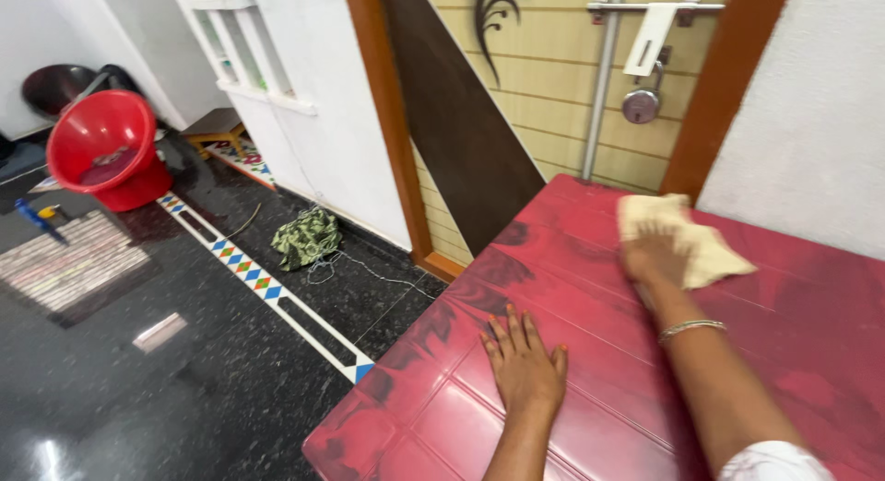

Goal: The person clears a table by moving cups, a tray of mugs, and flower pots to a nearby shelf. They then remove a purple patterned tablecloth and wipe the red table surface with a beige cloth.

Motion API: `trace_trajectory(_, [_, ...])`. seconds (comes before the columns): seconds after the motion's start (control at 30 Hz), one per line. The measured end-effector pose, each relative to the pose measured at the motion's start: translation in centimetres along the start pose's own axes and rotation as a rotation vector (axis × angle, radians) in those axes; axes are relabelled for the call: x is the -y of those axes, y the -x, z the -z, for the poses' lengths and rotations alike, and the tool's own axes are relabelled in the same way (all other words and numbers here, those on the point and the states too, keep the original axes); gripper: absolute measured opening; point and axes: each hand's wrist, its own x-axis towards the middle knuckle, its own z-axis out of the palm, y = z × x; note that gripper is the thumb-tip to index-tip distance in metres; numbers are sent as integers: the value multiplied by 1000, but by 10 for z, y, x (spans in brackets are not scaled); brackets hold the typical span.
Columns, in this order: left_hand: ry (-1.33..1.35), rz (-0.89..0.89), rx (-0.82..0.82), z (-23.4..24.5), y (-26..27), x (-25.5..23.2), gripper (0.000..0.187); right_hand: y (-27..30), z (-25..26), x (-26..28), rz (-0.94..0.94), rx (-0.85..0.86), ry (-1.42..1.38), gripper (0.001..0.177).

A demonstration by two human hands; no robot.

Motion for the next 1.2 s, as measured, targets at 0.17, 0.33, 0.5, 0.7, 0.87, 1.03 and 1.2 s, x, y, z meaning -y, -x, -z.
trace_trajectory(0.17, [-53, -25, -74, -23, -6, 5, 84, 84, -26, 214, 574, 340, -131, 64])
trace_trajectory(0.33, [-159, -247, -644, -77, -24, 28, 82, 207, 0, 327, 1090, 732, -100, 53])
trace_trajectory(0.5, [-124, -150, -531, -92, -24, 32, 89, 309, 24, 338, 1554, 777, 31, 77])
trace_trajectory(0.7, [-70, -94, -360, -55, -15, 18, 88, 325, 34, 308, 2088, 1022, -314, 55])
trace_trajectory(0.87, [-40, -49, -46, -24, -8, 8, 82, 175, -31, 301, 1334, 694, -340, 58])
trace_trajectory(1.03, [-29, -27, -53, -9, -3, 2, 80, -13, -71, 184, 612, 165, -111, 54])
trace_trajectory(1.2, [-14, -13, 7, 2, -1, 1, 82, -49, -34, 71, 132, 171, 32, 61])
